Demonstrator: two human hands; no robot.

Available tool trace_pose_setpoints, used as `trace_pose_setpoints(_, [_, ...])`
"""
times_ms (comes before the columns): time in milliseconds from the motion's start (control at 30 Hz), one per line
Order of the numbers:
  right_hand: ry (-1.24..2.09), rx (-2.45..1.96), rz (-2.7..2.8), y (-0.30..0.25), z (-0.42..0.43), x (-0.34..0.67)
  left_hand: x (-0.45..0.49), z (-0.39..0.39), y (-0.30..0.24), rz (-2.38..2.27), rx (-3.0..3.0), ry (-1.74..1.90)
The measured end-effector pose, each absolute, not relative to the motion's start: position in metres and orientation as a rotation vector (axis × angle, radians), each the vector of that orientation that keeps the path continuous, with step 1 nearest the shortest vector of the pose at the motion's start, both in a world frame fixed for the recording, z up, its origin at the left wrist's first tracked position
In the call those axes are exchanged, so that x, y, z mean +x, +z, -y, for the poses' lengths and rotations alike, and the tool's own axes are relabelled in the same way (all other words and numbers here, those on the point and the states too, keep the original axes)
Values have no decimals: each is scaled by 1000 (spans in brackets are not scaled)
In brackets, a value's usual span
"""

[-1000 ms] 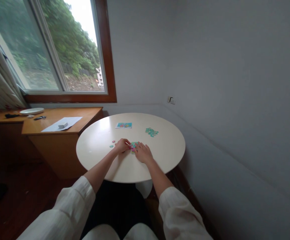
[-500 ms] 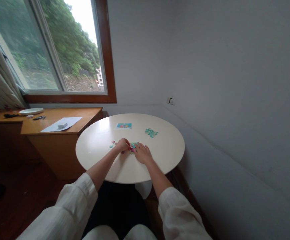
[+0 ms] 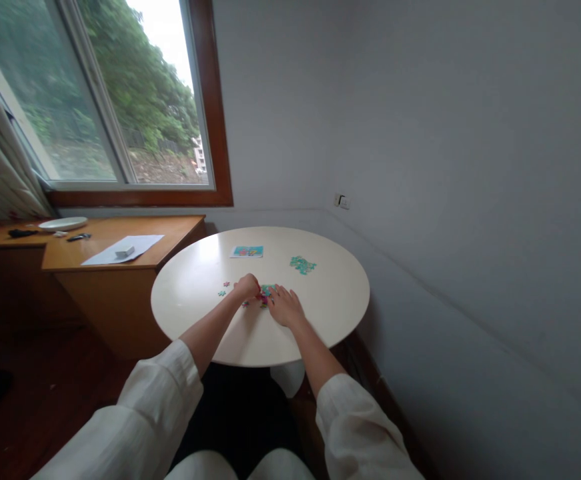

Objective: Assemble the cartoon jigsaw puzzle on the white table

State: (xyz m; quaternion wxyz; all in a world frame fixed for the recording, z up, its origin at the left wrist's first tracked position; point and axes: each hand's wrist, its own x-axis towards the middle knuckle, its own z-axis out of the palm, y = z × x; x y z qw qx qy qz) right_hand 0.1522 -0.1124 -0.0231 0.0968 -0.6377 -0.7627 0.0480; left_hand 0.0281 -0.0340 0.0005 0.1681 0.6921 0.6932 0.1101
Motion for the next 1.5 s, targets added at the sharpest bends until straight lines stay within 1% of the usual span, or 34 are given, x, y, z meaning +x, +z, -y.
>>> trace_pose_setpoints(233, [144,-1890,2261,-23,113,152,27,36,0,-1972,1943,324])
trace_pose_setpoints(533, [176,-1916,2262,-19,112,153,22,61,15,-1830,2025,356])
trace_pose_setpoints(733, [151,-1893,2258,-21,111,157,15,69,10,-1703,2120,407])
trace_pose_setpoints(1233, [158,-1896,2249,-24,107,158,17,76,10,-1699,2258,410])
trace_pose_setpoints(1500, [131,-1888,2244,-26,106,159,18,76,7,-1582,2349,442])
